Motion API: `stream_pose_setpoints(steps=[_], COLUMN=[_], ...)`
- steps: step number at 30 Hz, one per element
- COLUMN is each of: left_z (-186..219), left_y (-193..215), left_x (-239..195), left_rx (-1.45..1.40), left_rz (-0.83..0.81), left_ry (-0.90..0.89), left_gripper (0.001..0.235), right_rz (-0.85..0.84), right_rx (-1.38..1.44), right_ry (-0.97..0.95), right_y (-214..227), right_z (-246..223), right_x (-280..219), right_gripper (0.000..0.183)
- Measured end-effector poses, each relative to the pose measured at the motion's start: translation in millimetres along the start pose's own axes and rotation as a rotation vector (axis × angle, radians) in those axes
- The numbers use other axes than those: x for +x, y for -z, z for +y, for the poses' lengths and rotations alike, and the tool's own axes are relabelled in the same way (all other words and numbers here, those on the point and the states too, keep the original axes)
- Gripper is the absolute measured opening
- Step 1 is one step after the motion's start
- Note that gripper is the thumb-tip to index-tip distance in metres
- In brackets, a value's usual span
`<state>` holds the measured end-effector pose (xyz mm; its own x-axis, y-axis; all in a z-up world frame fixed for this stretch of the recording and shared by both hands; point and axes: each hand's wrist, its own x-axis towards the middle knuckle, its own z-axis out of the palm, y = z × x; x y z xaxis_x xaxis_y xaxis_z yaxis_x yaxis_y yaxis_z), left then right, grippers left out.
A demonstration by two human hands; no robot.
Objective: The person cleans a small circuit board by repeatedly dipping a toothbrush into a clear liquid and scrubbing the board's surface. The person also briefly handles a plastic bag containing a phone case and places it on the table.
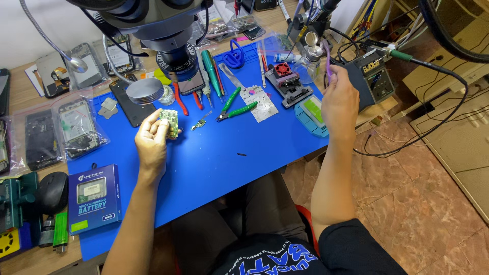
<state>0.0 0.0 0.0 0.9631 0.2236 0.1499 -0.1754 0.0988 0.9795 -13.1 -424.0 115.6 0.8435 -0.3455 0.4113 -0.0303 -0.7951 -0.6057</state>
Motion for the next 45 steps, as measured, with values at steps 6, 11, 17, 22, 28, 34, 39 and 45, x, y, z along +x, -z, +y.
stream_pose_setpoints(steps=[6,11,17,22,28,34,39,45], left_z=[-8.7,10.6,8.9,14.2,10.6,19.4,8.3,25.0], left_y=[3.5,-8.4,-9.4,-10.5,-12.1,-3.5,18.8,15.8], left_x=[1.7,-7.0,-7.5,-6.5,-6.0,-7.8,-8.5,-43.4], left_rx=[0.003,-0.024,-0.048,-0.082,-0.174,-0.215,0.299,0.859], left_rz=[-0.001,-0.021,-0.03,-0.033,-0.015,-0.108,-0.287,-0.328], left_ry=[0.014,0.034,0.04,0.062,0.181,0.336,0.22,0.053], left_gripper=[0.038,0.039,0.04,0.041,0.042,0.035,0.023,0.023], right_rz=[-0.028,0.067,0.119,0.109,0.119,0.098,-0.487,-0.544], right_rx=[-0.128,-0.169,-0.189,-0.201,-0.134,0.009,0.145,0.081], right_ry=[-0.006,0.082,0.144,0.154,0.144,0.184,0.303,0.54], right_y=[-14.1,-36.0,-37.1,-38.2,-36.6,-11.0,-35.1,-60.5], right_z=[21.6,35.7,35.9,40.8,44.2,-16.5,-68.9,-86.2], right_x=[13.6,12.2,14.9,18.6,12.9,-39.1,-116.2,-132.1], right_gripper=[0.027,0.018,0.017,0.018,0.019,0.024,0.023,0.025])
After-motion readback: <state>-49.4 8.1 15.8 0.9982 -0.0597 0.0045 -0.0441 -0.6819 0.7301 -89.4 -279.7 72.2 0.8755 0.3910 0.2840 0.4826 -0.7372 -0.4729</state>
